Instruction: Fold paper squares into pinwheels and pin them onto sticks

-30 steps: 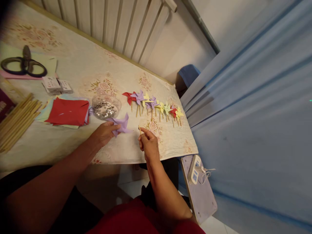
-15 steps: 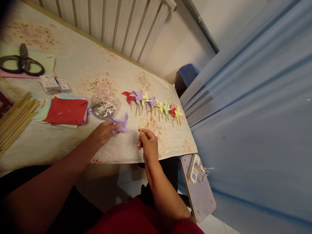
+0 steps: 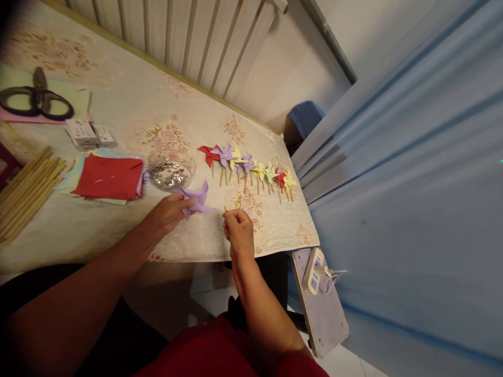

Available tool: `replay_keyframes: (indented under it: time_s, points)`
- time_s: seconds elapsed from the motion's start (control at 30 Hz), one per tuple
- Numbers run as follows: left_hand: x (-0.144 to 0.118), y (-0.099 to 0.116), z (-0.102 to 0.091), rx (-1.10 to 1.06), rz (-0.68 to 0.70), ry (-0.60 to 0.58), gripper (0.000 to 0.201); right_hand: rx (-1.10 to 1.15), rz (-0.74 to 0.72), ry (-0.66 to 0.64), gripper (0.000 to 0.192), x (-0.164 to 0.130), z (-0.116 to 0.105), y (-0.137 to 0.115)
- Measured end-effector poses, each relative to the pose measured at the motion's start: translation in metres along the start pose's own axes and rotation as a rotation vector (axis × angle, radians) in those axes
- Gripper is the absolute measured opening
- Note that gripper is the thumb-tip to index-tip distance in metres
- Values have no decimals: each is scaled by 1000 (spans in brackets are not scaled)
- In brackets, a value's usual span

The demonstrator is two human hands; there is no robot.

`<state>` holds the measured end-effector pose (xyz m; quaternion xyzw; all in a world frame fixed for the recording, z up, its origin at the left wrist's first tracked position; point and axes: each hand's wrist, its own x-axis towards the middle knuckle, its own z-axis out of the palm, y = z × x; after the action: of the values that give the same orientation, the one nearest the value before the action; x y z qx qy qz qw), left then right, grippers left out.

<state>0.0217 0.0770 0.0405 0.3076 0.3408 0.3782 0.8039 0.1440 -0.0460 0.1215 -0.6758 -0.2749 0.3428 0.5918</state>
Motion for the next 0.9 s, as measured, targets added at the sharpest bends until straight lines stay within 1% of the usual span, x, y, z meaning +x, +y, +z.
replay_keyframes:
  time_s: [0.27, 0.4, 0.7, 0.9]
  points:
    - [11, -11, -8, -5, 36, -33, 20, 13, -1, -51, 22, -2, 0, 0]
    - [13, -15, -9, -22, 46, -23, 20, 19, 11, -79, 25, -2, 0, 1]
    - [12, -14, -8, -29, 54, -23, 20, 24, 25, -78, 26, -1, 1, 1]
    - [12, -13, -8, -50, 42, -32, 20, 59, 16, -110, 24, -2, 1, 0]
